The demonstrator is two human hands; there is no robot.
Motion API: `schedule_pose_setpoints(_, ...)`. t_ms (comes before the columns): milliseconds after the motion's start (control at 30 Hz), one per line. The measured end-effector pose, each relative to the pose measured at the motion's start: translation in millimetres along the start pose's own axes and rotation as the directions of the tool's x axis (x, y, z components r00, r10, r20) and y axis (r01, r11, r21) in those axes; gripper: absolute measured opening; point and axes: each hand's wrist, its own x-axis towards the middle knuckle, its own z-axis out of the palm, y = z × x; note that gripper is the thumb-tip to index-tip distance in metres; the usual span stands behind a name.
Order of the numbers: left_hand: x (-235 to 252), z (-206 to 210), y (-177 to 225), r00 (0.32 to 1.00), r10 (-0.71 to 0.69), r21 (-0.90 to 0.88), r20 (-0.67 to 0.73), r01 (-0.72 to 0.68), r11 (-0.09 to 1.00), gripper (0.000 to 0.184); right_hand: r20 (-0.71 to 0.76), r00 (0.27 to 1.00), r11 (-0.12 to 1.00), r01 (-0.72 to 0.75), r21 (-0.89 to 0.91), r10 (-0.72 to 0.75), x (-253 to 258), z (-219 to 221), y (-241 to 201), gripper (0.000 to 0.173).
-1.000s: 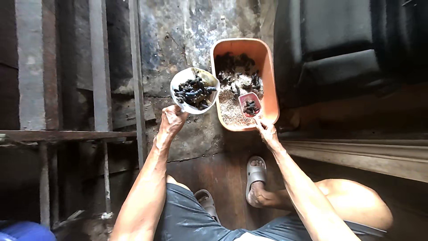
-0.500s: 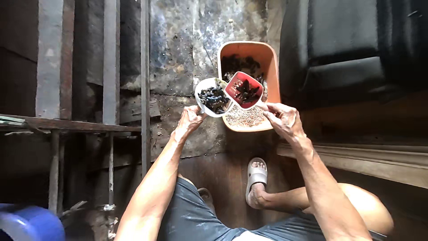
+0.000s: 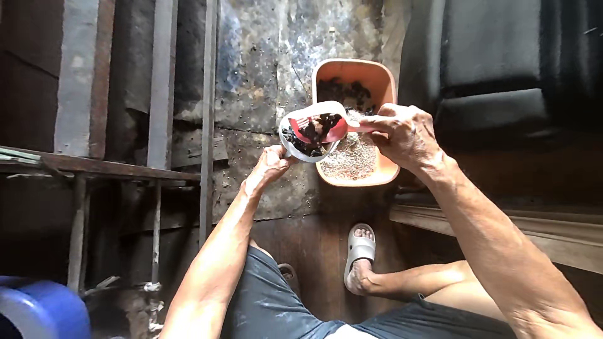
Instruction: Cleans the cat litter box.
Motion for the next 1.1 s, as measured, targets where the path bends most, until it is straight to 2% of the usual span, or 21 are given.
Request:
schedule_pose_setpoints(467, 6.2, 2.7, -0.9, 0.999, 0.034, -0.137, -0.012, -0.036, 0.99, 0.018, -0.2, 0.964, 0.985, -0.168, 0.047, 0.174, -16.9, 20.8, -2.1, 0.025)
schedule_pose_setpoints(633, 6.2, 1.7, -2.4, 1.0, 0.02, -0.135, 0.008, -0.019, 0.991, 0.021, -0.25, 0.943, 0.974, -0.202, 0.103, 0.222, -17.2, 26.0, 2.2, 0.026)
schedule_pose_setpoints(800, 5.4, 1.4, -4.4, 0.997, 0.07, -0.15, -0.026, -0.073, 0.986, 0.016, -0.27, 0.939, 0.972, -0.175, 0.155, 0.212, -25.6, 27.7, 3.6, 0.024)
schedule_pose_setpoints(867, 6.0, 0.1, -2.8, 0.996, 0.075, -0.11, -0.044, -0.079, 0.991, 0.016, -0.271, 0.93, 0.959, -0.198, 0.203, 0.249, -27.1, 28.4, 8.5, 0.026)
schedule_pose_setpoints(967, 8.9, 0.3, -5.3, 0.992, 0.106, -0.055, -0.071, -0.11, 0.992, 0.019, -0.203, 0.882, 0.88, -0.35, 0.321, 0.425, -32.9, 36.9, 21.6, 0.029)
schedule_pose_setpoints(1033, 10.6, 0.3, -6.1, 0.987, 0.124, -0.037, -0.101, -0.129, 0.991, 0.02, -0.117, 0.82, 0.785, -0.481, 0.39, 0.56, -41.1, 46.5, 30.2, 0.029)
schedule_pose_setpoints(1100, 9.7, -2.3, -3.2, 0.986, 0.121, -0.015, -0.117, -0.123, 0.992, 0.02, -0.029, 0.747, 0.699, -0.607, 0.379, 0.665, -52.7, 61.8, 40.4, 0.029)
